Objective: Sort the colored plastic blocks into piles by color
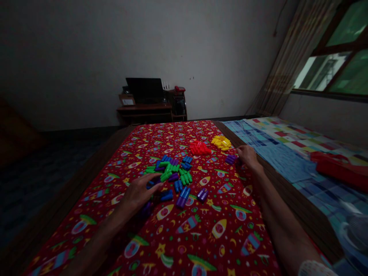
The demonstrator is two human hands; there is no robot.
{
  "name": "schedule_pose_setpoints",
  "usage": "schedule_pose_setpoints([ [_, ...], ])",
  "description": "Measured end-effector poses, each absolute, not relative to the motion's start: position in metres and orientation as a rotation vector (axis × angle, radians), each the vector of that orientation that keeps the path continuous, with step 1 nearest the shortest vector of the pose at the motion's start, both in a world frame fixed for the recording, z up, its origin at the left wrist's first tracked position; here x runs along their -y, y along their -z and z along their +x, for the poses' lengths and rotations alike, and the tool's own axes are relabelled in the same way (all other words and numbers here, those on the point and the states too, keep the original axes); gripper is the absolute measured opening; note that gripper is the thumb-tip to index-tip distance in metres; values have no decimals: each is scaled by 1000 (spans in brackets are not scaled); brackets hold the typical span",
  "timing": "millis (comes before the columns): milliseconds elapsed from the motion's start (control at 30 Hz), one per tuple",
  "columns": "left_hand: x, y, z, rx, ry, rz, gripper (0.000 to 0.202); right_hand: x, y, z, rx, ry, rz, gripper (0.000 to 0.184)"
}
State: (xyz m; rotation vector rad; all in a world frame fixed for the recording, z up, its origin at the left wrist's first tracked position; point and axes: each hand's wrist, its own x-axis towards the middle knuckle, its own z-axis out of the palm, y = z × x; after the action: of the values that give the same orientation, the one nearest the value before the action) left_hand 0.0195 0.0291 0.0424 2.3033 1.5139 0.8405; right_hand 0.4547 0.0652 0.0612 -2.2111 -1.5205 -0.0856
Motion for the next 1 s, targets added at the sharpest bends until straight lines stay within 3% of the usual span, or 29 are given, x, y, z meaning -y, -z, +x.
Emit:
schedule_pose_setpoints([
  [100, -21, -48, 32, -1482, -833, 2175, 50, -66, -75, 421, 1642, -4, -1971, 34],
  [267, -6, -47, 51, -1367, -772, 2017, 50, -37, -80, 319, 2098, -701, -1117, 37],
  [367, 0, -47, 56, -1300, -766, 2019, 46, -15, -75, 283, 2340, -798, -829, 36],
  [567, -5, -46, 51, -1258, -805, 1983, 38, -35, -69, 311, 2215, -761, -1049, 40],
  [833, 1, -43, 61, -1234, -801, 2044, 42, -36, -52, 298, 2116, -1127, -987, 45],
  [1000, 3, -44, 62, -1414, -778, 2150, 32, -31, -51, 290, 2205, -954, -1061, 44],
])
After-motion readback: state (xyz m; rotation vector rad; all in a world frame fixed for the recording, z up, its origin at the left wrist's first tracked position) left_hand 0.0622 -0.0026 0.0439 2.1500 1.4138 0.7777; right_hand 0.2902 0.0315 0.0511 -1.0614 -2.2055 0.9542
